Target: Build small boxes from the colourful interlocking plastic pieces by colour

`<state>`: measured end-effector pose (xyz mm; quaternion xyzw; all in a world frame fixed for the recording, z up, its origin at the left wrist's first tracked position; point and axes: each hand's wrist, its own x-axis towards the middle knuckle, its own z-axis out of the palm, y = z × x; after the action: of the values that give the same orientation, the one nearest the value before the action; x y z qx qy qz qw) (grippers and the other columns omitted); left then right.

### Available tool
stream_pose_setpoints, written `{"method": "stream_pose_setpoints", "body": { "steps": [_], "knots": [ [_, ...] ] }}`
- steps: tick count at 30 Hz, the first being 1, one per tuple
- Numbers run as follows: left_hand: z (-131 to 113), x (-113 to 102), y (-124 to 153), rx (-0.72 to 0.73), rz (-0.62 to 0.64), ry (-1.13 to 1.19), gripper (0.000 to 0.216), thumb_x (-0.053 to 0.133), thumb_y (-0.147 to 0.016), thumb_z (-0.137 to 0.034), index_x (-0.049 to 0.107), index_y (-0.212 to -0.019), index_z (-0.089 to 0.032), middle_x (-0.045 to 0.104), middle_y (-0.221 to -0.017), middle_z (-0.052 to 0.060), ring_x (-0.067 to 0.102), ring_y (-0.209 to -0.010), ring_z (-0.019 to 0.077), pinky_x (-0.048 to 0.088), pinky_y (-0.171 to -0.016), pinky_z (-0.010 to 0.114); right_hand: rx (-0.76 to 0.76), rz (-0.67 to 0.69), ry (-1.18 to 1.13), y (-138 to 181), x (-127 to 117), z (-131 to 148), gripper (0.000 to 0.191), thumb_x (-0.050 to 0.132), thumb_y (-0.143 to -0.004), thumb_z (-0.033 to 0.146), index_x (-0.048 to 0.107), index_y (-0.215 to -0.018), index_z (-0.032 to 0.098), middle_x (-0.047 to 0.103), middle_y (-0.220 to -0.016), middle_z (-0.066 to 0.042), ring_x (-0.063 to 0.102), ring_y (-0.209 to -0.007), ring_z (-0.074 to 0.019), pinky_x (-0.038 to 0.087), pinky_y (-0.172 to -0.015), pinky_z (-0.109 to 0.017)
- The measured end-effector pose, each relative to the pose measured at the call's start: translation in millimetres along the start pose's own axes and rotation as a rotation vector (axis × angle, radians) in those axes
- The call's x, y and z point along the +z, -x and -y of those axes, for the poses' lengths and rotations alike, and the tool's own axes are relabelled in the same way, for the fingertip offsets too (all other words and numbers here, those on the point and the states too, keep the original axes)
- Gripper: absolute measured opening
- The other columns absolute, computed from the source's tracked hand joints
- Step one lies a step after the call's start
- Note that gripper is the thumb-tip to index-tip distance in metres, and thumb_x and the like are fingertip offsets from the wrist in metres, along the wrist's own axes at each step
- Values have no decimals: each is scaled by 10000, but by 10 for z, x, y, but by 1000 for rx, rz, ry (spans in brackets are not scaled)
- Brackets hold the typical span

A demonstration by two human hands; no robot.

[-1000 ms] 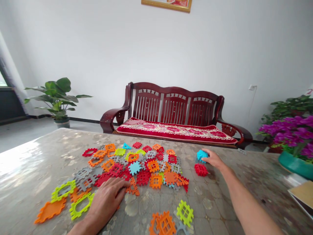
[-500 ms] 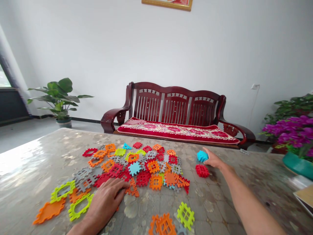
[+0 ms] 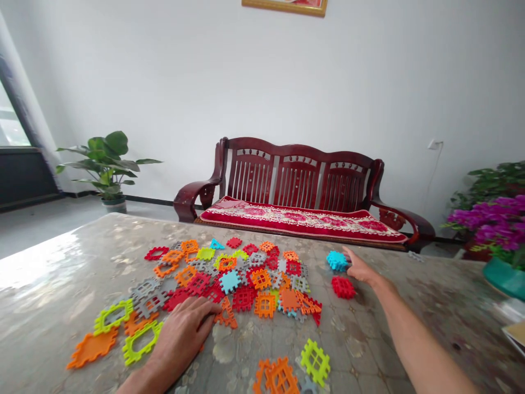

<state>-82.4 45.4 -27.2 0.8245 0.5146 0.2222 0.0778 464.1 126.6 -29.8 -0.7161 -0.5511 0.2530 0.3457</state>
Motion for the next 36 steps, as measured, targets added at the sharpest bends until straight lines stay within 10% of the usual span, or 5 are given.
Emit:
{"method": "stream_pose_setpoints", "body": {
  "steps": [11,29,33,36],
  "knots": [
    [-22,-2,-10,-24,-2,-5,241,500,-869,-261,727,-922,-321,725,-928,-11,628,-904,178,452,-824,300,-21,-53,-199,944,93,-232,972,679,-522,319,372,-1433,175,536,-1365,-181,544,-1209,-308,452,-984,-445],
    [-19,-4,0,17,8,-13,248,471,-899,-252,710,-941,-303,715,-950,-5,607,-926,184,418,-826,308,-44,-245,-89,878,435,87,779,501,-458,164,584,-1233,164,664,-1193,-119,628,-1090,-265,497,-923,-377],
    [2,-36,-1,45,-2,-52,244,469,-914,-262,707,-933,-312,711,-931,-5,611,-914,183,411,-825,312,-134,-442,-39,1019,479,324,617,485,-546,224,646,-1141,194,685,-1144,-83,639,-982,-241,535,-781,-334],
    [42,-97,-21,50,-40,-101,232,485,-907,-259,706,-948,-318,717,-975,-6,616,-941,193,404,-853,334,-266,-343,6,1060,658,604,483,466,-648,247,676,-1082,207,711,-1057,-64,648,-897,-218,533,-774,-330]
  ]
}}
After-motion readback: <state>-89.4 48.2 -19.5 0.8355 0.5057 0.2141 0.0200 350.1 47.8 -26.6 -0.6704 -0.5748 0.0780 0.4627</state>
